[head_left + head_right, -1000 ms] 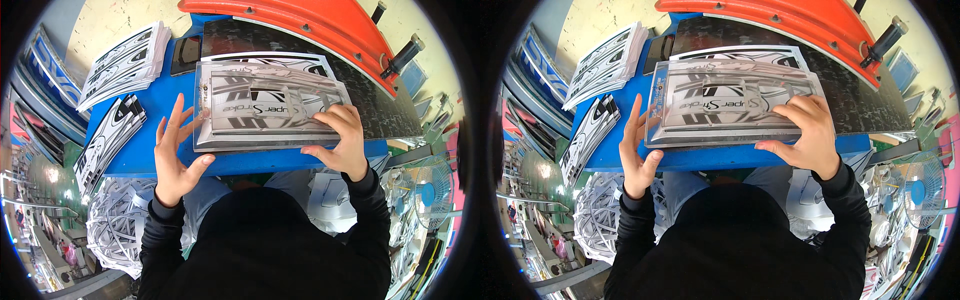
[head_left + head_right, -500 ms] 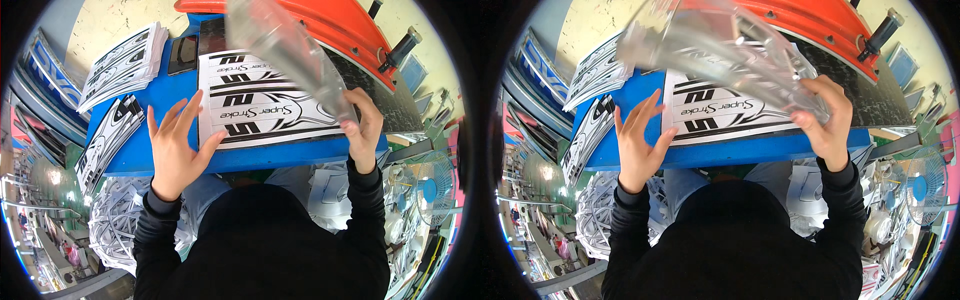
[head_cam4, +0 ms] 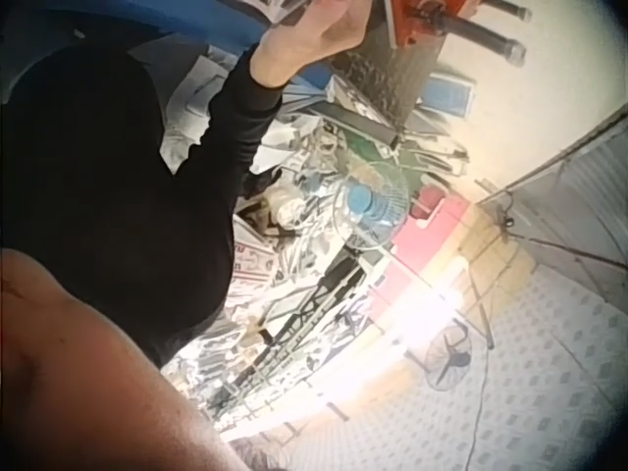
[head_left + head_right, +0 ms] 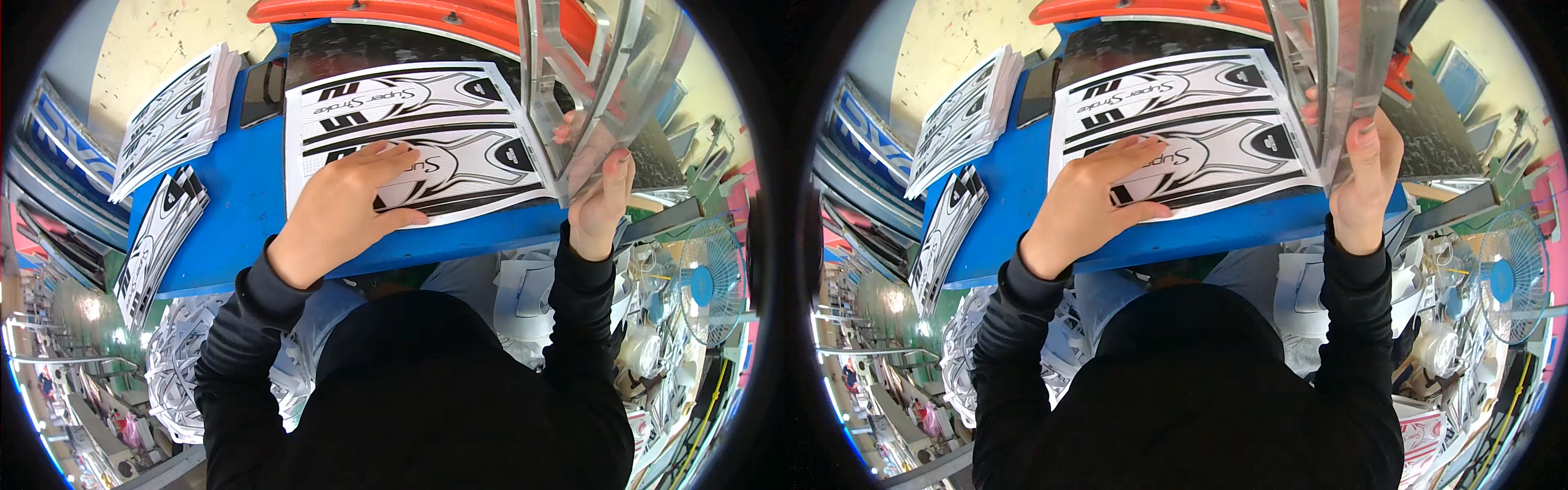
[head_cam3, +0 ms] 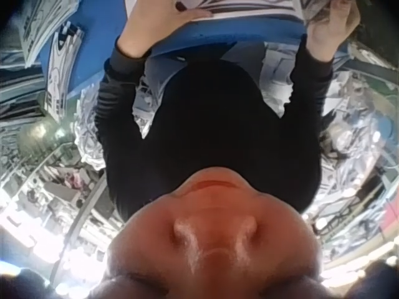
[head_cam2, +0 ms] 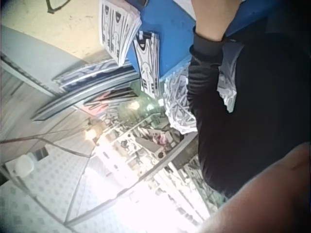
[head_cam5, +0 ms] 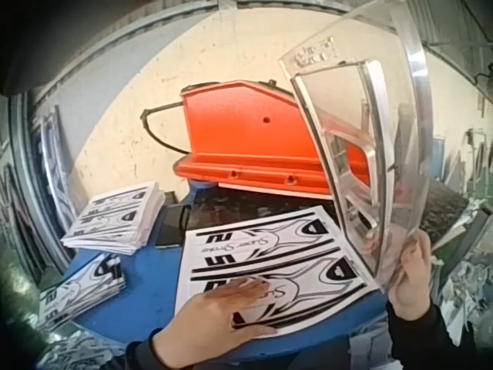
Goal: Operating a manual hand-press die-cutting machine to cut designs out of printed sheets.
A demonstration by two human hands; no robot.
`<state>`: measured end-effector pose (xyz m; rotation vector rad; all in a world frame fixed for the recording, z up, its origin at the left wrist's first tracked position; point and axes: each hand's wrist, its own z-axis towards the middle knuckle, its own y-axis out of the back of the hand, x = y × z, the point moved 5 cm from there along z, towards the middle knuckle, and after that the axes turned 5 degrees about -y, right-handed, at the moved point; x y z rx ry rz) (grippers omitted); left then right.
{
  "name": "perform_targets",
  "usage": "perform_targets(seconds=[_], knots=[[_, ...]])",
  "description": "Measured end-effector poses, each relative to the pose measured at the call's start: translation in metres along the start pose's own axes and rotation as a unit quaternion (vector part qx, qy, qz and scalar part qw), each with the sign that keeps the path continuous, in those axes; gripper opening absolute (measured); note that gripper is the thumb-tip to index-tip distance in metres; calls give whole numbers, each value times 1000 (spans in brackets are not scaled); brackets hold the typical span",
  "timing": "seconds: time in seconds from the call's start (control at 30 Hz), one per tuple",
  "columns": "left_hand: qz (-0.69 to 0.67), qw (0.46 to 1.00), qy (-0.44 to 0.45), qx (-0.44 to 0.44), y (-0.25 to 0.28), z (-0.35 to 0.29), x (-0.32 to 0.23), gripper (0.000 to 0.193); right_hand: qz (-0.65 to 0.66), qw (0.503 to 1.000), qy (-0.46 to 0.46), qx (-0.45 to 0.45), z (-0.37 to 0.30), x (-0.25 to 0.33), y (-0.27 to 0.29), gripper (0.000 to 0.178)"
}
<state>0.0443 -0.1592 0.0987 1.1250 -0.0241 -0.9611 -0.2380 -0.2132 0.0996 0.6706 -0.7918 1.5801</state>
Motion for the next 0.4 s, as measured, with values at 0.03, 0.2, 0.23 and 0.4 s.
perform_targets(seconds=[0.03, 0.2, 0.23, 0.4], knots=[[7, 1000, 12, 14, 0, 1, 0, 61, 1, 1000, 6, 1, 0, 0, 1, 67], [47, 999, 2, 17, -4, -1, -4, 44, -7, 1000, -5, 5, -2, 3, -1, 70], [45, 999, -1, 18, -7, -2, -6, 44, -5, 1000, -9, 4, -2, 3, -2, 72], [110, 964, 209, 120, -11, 12, -9, 40, -8, 1000, -13, 12, 0, 3, -1, 74]])
